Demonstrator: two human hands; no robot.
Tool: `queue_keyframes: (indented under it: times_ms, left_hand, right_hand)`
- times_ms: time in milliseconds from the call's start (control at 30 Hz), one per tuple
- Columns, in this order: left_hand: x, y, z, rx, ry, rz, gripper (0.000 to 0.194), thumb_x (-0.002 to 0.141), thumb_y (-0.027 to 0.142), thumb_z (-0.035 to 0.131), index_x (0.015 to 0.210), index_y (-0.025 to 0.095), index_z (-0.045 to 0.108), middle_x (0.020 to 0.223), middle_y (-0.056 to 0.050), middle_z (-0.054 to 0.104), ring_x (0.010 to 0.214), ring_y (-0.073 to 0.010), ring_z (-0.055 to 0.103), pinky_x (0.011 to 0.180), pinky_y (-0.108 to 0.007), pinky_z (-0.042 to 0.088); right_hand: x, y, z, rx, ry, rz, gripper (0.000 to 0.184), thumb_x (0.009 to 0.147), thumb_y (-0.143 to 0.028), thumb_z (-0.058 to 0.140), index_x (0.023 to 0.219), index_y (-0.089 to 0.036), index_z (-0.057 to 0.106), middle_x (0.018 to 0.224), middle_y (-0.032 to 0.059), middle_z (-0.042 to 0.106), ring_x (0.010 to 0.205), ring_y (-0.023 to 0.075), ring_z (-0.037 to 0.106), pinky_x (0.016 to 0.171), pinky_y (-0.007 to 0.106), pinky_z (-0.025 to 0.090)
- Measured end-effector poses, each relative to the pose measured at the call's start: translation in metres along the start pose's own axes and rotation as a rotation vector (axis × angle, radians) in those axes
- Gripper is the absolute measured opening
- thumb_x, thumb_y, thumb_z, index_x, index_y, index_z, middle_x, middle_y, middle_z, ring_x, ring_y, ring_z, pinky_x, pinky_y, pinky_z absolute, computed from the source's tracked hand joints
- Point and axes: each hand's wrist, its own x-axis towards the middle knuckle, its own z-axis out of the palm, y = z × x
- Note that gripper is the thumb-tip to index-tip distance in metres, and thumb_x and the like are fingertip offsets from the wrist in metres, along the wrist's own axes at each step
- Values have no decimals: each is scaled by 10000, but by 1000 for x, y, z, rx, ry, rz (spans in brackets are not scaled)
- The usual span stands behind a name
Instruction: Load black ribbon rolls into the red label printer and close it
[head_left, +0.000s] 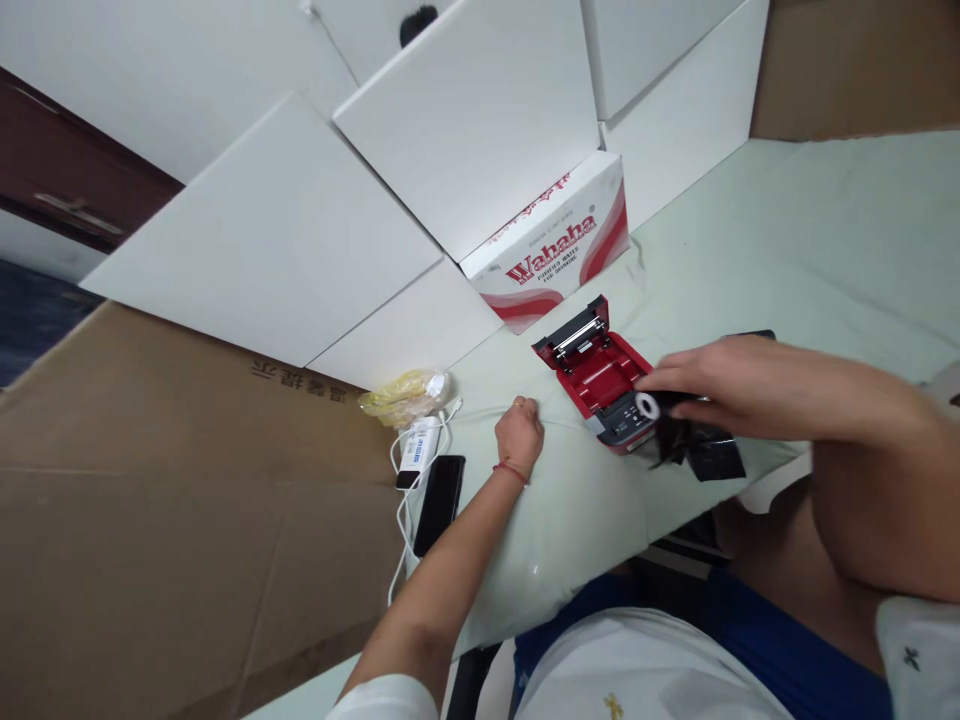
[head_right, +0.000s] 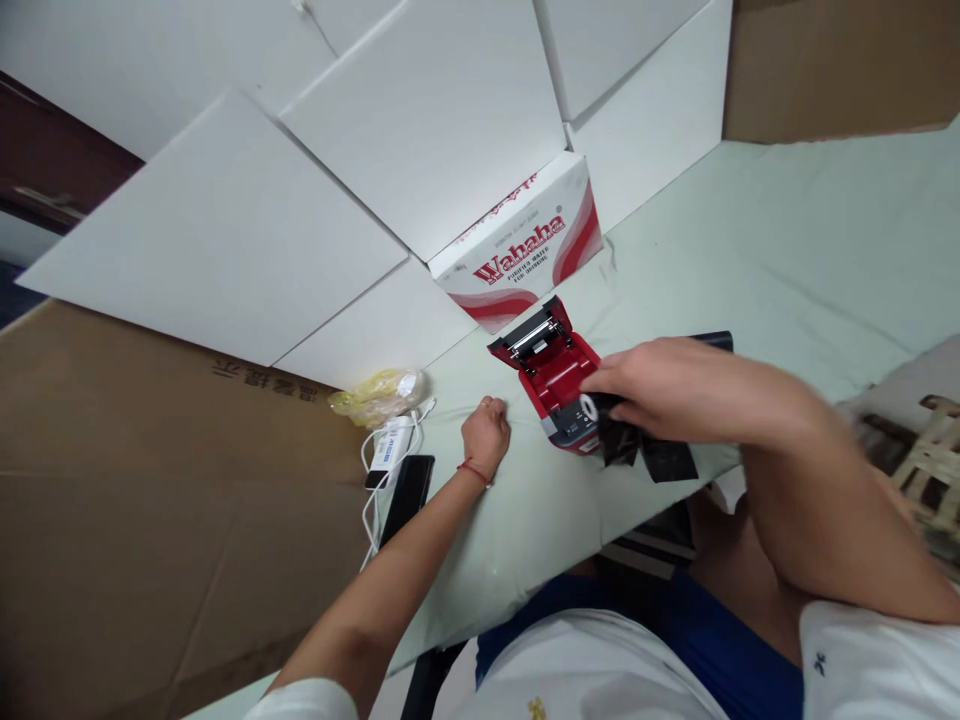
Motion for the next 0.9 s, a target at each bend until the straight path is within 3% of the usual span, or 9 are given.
queue_keyframes:
  times_ms: [133,267,433,600,700,800,900]
  left_hand:
    - [0,0,1,1,9,5,257,1006,92,466,1032,219,688,1135,-78,671,914,-215,643,686,-333,354]
    - [0,1,2,-5,5,0,250,1009,105,462,1023,223,682,1144,-71,678,916,-215,642,682,-338,345]
    - [0,2,1,-22,-11,-12,259,1011,108,457,1040,225,686,1161,-69,682,925,-219,640,687,-337,346]
    - [0,2,-1,-41,-14,-7,256,1010,104,458,1018,219,686,1148,-79,683,901,-222,642,674,-343,336]
    - [1,1,-1,-58,-14,-5,259,996,85,468,1023,221,687,1143,-84,678,909,-223,644,687,-337,351]
    - [1,1,1,-77,-1,-2,263,986,78,473,1022,225,688,1129,-81,678,918,-225,647,698,-335,366]
    - [0,0,2,-132,9,-8,262,979,78,472,998,224,689,1118,-83,683,908,-225,651,716,-337,395]
  right_hand:
    - [61,-28,23,-123,-86,210,440,952,-168,499,1326,-275,705,1287,85,734,983,263,715,670,346,415]
    - [89,-32,34,-119,-107,279,507,922,-101,436,1333,-240,700,1330,113,713,1038,296,702,679,371,404]
    - [99,-30,34,-77,-135,282,536,912,-111,431,1349,-225,719,1325,154,719,1019,302,701,744,380,461]
    - [113,-21,46,-85,-72,235,475,901,-87,438,1242,-163,759,1169,199,757,971,321,719,744,394,503]
    - [117,-15,52,-80,-74,197,466,862,-50,466,1193,-154,777,1162,182,771,960,298,723,800,386,522]
    - [105,-10,52,-65,-39,119,490,859,-54,500,1246,-181,774,1301,145,752,1007,285,732,845,376,536]
    - [77,-4,52,-18,86,-44,424,926,-122,518,1219,-245,798,1373,83,743,1019,267,753,831,368,571]
